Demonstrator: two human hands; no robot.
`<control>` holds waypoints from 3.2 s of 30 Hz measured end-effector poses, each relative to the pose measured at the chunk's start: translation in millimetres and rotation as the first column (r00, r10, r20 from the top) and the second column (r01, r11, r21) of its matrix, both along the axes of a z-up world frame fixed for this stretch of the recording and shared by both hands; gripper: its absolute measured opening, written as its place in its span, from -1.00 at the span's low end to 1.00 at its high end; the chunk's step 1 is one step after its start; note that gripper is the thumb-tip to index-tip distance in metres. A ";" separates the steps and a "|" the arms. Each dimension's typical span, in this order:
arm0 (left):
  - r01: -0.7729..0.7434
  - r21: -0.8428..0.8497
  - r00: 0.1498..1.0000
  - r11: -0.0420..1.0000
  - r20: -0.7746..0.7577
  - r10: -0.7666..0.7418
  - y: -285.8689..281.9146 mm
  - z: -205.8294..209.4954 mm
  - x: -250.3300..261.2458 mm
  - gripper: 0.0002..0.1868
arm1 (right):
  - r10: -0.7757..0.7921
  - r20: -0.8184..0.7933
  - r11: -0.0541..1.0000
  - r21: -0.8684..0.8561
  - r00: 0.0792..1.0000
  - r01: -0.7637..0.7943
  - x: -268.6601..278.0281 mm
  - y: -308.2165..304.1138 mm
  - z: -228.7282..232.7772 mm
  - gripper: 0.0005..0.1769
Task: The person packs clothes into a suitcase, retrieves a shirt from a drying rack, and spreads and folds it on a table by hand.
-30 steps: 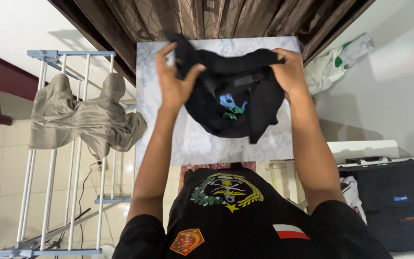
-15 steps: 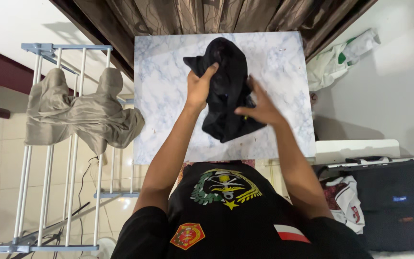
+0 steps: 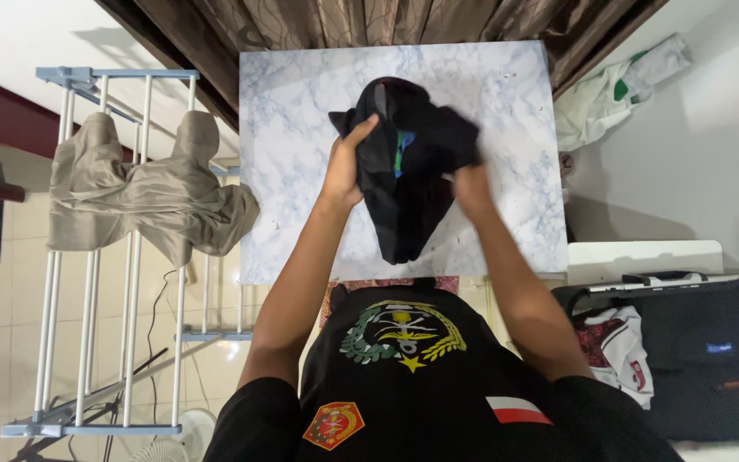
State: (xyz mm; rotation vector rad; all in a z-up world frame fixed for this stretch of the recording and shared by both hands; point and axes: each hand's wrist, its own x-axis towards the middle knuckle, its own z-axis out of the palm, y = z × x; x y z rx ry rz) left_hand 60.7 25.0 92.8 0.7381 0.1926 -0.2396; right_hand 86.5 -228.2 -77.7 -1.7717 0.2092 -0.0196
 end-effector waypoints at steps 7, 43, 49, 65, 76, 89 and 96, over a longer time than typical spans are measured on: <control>0.038 -0.105 0.997 0.994 -0.057 -0.044 6.0 -2.4 -19.3 -0.58 | -0.054 0.430 0.844 0.501 0.901 -0.189 51.7 -22.5 128.8 -0.60; -0.749 0.510 0.659 0.424 0.646 0.386 120.4 -122.7 46.9 -0.30 | -0.002 0.700 0.800 -0.427 0.714 0.421 102.4 -42.0 80.9 -0.57; -0.440 0.858 0.894 0.263 0.394 0.213 133.2 -192.1 -27.4 -0.75 | 0.059 0.409 0.705 -0.663 0.911 0.252 -1.8 -54.7 -4.5 -0.46; 0.003 0.962 0.962 -0.273 -0.077 -0.262 116.2 -220.6 -61.0 -0.09 | 0.177 -0.012 0.487 -0.868 0.984 -0.098 -97.1 35.8 -97.4 -0.12; -0.102 0.872 0.844 -0.479 -0.179 -0.506 94.0 -277.7 -138.2 -0.03 | 0.147 -0.484 0.385 -0.776 0.863 -0.500 -145.9 109.6 -74.3 0.34; -0.014 0.820 0.931 -0.572 -0.198 -0.306 99.2 -267.9 -240.0 -0.07 | 0.285 -0.229 0.452 -0.824 0.931 -0.341 -232.3 115.8 -97.8 0.29; -0.159 0.773 0.977 -0.614 0.034 -0.210 122.2 -273.0 -291.8 -0.21 | 0.479 -0.081 0.484 -0.806 0.874 -0.340 -293.1 131.9 -100.1 0.14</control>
